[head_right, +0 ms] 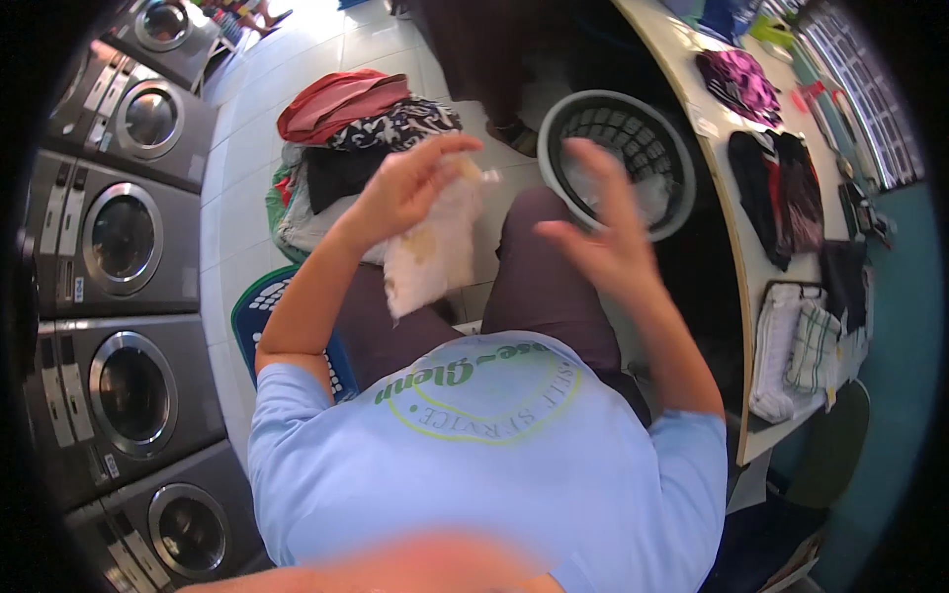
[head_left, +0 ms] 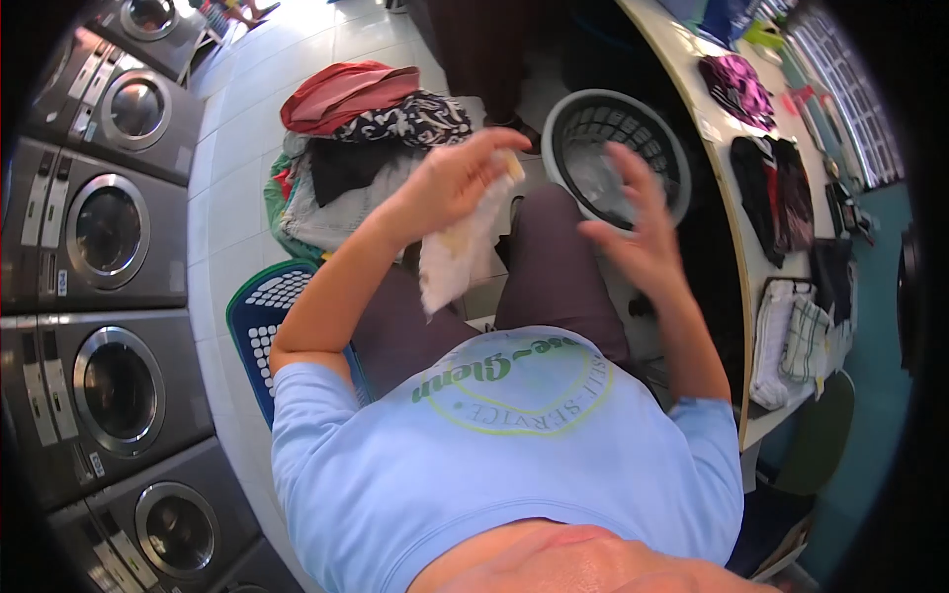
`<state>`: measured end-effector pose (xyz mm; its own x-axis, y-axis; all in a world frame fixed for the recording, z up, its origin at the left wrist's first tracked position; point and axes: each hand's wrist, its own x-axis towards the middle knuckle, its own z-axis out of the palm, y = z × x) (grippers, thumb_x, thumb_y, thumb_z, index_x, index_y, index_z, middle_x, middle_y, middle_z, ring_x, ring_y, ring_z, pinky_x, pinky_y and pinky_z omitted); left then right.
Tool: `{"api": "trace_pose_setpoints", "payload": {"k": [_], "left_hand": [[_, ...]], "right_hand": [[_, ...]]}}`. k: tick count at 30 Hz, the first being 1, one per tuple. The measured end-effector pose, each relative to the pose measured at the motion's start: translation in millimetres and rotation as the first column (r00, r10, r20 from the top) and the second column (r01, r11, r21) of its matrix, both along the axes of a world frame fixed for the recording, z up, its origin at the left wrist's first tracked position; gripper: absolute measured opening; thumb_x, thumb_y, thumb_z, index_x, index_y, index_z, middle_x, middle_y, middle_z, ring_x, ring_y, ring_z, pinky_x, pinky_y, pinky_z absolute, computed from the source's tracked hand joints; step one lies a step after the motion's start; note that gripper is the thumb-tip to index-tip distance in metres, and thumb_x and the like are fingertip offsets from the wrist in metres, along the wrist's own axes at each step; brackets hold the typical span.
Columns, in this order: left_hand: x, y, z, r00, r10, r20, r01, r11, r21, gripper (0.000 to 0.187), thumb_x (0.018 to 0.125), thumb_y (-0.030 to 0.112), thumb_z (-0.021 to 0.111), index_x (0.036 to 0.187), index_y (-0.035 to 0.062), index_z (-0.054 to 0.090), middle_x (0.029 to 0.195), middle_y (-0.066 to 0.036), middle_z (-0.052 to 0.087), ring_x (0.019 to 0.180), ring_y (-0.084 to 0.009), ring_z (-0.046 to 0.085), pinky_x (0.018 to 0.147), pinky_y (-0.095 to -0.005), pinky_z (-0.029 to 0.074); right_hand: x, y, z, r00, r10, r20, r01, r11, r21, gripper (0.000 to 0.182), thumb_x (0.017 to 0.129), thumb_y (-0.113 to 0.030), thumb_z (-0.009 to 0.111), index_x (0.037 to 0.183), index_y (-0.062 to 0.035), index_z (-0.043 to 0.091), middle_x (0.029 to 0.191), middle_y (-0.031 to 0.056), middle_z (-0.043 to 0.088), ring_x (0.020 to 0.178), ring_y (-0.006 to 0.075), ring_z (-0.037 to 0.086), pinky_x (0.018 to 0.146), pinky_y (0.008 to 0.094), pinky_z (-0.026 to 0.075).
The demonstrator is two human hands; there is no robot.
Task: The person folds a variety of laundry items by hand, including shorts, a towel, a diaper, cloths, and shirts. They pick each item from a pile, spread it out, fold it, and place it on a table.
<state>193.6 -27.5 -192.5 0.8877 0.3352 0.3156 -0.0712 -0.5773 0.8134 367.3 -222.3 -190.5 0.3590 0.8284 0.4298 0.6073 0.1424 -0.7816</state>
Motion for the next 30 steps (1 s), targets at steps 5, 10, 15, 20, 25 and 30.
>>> {"api": "trace_pose_setpoints", "payload": {"k": [5, 10, 15, 20, 25, 30], "left_hand": [[3.9, -38.5, 3.0, 0.994, 0.012, 0.107, -0.022, 0.995, 0.094, 0.029, 0.089, 0.000, 0.051, 0.118, 0.0034, 0.054, 0.098, -0.011, 0.064, 0.085, -0.0163, 0.062, 0.076, -0.0264, 0.047], [1.0, -29.6, -17.7, 0.930, 0.212, 0.301, -0.211, 0.977, -0.037, 0.029, 0.092, 0.002, 0.051, 0.121, 0.0013, 0.053, 0.100, -0.008, 0.064, 0.086, -0.0094, 0.057, 0.078, -0.0223, 0.045], [-8.8, -34.0, -43.7, 0.977, 0.144, 0.158, -0.086, 0.942, -0.326, 0.030, 0.092, 0.004, 0.054, 0.122, 0.0020, 0.054, 0.095, 0.000, 0.058, 0.085, -0.0052, 0.051, 0.078, -0.0171, 0.040], [-27.4, -56.1, -114.9, 0.973, -0.079, -0.217, -0.020, 0.908, -0.419, 0.023, 0.091, 0.004, 0.055, 0.113, -0.0003, 0.058, 0.088, 0.002, 0.058, 0.080, -0.0044, 0.049, 0.072, -0.0177, 0.040], [-37.7, -72.8, -179.0, 0.934, -0.212, -0.286, -0.002, 0.799, -0.601, 0.020, 0.091, 0.007, 0.056, 0.108, -0.0012, 0.059, 0.088, 0.002, 0.059, 0.080, -0.0048, 0.051, 0.072, -0.0201, 0.042], [0.3, -56.7, -214.7, 0.969, 0.180, -0.168, -0.242, 0.558, -0.794, 0.017, 0.094, 0.010, 0.051, 0.106, 0.0004, 0.058, 0.093, 0.000, 0.061, 0.082, -0.0063, 0.054, 0.074, -0.0205, 0.043]], "right_hand": [[8.7, 36.1, -45.4, 0.962, 0.208, 0.174, -0.135, 0.924, -0.359, 0.028, 0.071, -0.010, 0.061, 0.098, -0.0058, 0.064, 0.091, 0.0133, 0.062, 0.092, 0.0321, 0.059, 0.083, 0.0414, 0.044], [56.4, 20.3, -40.9, 0.989, -0.055, 0.135, 0.087, 0.968, -0.237, 0.022, 0.070, -0.009, 0.058, 0.091, -0.0040, 0.066, 0.087, 0.0157, 0.062, 0.084, 0.0325, 0.061, 0.072, 0.0380, 0.047], [80.4, -14.0, -25.7, 0.988, -0.125, -0.088, 0.106, 0.975, -0.196, 0.013, 0.077, -0.002, 0.066, 0.090, -0.0038, 0.067, 0.093, 0.0070, 0.063, 0.090, 0.0173, 0.061, 0.079, 0.0294, 0.046], [97.7, -54.0, -93.8, 0.926, 0.100, -0.363, -0.238, 0.904, -0.356, 0.017, 0.076, -0.001, 0.065, 0.094, -0.0022, 0.066, 0.093, 0.0044, 0.065, 0.092, 0.0124, 0.059, 0.082, 0.0276, 0.045], [95.3, -68.6, -129.4, 0.887, 0.071, -0.457, -0.368, 0.707, -0.604, 0.019, 0.076, 0.000, 0.065, 0.095, -0.0024, 0.066, 0.088, 0.0025, 0.065, 0.085, 0.0108, 0.059, 0.079, 0.0268, 0.046], [106.6, -25.1, -156.0, 0.830, -0.051, -0.556, -0.179, 0.919, -0.350, 0.015, 0.083, -0.009, 0.065, 0.097, -0.0014, 0.065, 0.086, 0.0014, 0.064, 0.080, 0.0079, 0.058, 0.075, 0.0232, 0.046]]}}
